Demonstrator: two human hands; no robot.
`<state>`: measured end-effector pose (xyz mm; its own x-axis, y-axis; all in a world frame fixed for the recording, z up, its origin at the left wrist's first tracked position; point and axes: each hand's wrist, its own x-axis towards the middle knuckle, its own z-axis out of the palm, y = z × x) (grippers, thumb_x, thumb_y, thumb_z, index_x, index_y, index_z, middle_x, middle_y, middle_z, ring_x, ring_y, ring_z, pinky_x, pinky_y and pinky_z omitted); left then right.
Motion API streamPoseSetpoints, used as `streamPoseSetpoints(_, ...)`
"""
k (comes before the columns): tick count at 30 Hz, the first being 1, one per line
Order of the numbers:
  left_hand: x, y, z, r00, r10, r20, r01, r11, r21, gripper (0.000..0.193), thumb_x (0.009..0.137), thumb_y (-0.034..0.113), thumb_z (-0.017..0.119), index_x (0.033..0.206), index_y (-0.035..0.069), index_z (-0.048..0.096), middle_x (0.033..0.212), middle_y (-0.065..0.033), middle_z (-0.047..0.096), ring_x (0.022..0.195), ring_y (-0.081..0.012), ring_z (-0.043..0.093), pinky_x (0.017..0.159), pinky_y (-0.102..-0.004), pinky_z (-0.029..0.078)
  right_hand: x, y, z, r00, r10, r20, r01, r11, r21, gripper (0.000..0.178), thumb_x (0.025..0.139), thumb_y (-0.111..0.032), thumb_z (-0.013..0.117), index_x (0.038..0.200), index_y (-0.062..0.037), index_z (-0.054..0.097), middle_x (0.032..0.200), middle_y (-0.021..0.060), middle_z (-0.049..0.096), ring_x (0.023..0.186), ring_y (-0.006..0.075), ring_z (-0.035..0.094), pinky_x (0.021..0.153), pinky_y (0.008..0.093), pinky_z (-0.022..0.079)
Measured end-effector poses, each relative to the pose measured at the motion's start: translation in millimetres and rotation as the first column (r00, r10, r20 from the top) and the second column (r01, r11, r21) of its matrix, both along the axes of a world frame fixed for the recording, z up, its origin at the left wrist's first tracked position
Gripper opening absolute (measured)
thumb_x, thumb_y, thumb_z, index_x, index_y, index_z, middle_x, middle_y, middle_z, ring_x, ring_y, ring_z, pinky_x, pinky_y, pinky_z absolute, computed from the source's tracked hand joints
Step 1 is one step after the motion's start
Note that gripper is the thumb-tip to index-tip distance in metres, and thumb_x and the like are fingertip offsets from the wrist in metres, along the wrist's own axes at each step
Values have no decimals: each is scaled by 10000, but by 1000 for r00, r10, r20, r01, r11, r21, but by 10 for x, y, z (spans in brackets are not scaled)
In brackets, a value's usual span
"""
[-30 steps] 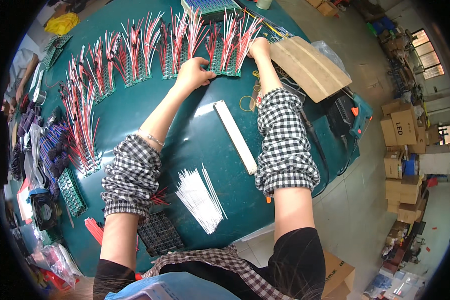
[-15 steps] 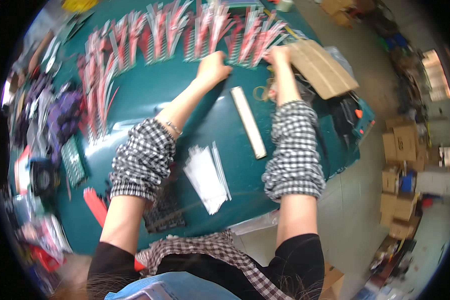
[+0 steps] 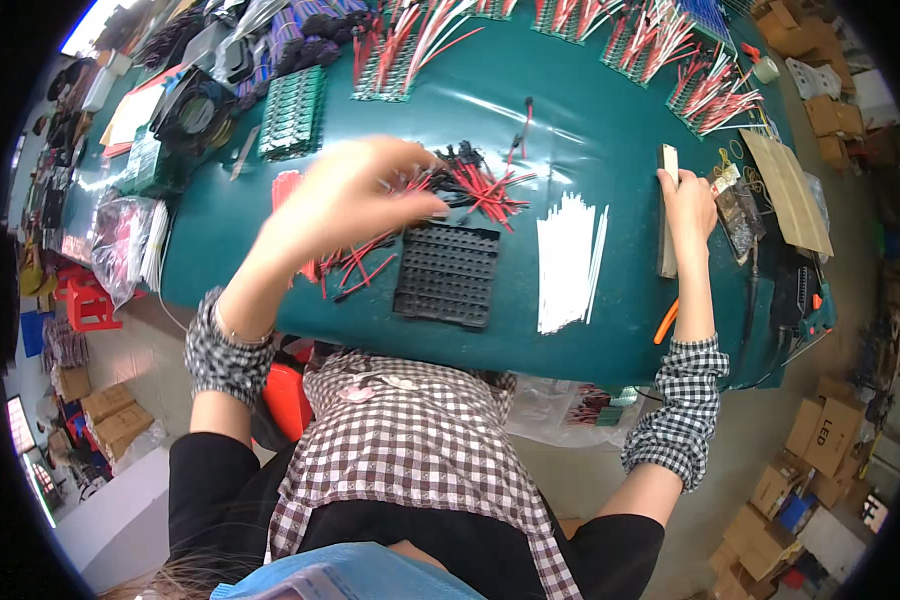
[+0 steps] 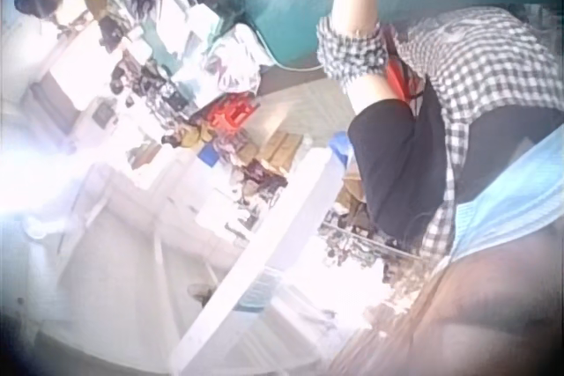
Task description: Assembling circuit boards by inserting wires into connectors.
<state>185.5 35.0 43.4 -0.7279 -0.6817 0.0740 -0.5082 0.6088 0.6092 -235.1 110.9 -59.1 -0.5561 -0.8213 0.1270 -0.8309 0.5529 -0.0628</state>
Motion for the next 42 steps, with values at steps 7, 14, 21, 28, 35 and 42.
streamPoseSetpoints(7,852,-1046,-971,587,795,154,-765,607,-217,984,633,503,812,1403,66,384,1193,-305,526,1072,-439,571,900,-481,486,-9,36,4,990,-55,-128,72,989,131,475,844,-479,631,867,-12,718,845,201,676,827,393,660,725,476,524)
streamPoseSetpoints(14,957,-1062,-1093,567,823,22,-799,557,-225,1051,603,427,828,1464,133,301,1211,-323,503,1118,-454,531,925,-497,458,689,363,337,986,134,-103,-152,969,-193,521,815,-457,684,1205,-119,612,1113,153,623,1000,321,619,831,417,499)
streamPoseSetpoints(21,602,543,-419,849,380,-367,-479,847,-229,903,678,240,801,1443,65,355,1247,-251,483,1157,-389,481,973,-439,408,2427,634,678,290,533,795,-177,846,-502,368,930,-176,630,1259,-24,564,1030,67,648,855,115,628,743,247,513)
streamPoseSetpoints(28,102,1430,-765,915,286,-283,-280,958,64,1026,623,376,867,1457,105,335,1357,-291,326,1207,-459,431,953,-500,429,2357,819,328,107,299,948,23,953,-303,470,899,-119,662,1332,-24,508,837,17,659,669,53,595,596,199,488)
streamPoseSetpoints(35,68,1496,-926,968,235,-92,-231,972,55,760,720,226,810,1380,109,453,1398,-227,332,1202,-396,444,981,-472,375,2360,872,172,416,213,884,3,972,-236,361,882,-95,676,1215,-5,570,806,21,660,666,47,583,572,185,450)
streamPoseSetpoints(42,120,1476,-845,969,221,-110,-216,975,57,606,696,87,810,1259,96,587,1326,-166,430,1040,-291,520,903,-388,454,2417,967,266,579,311,754,-128,948,-292,195,883,-85,653,1064,-23,614,890,84,652,722,128,627,644,256,501)
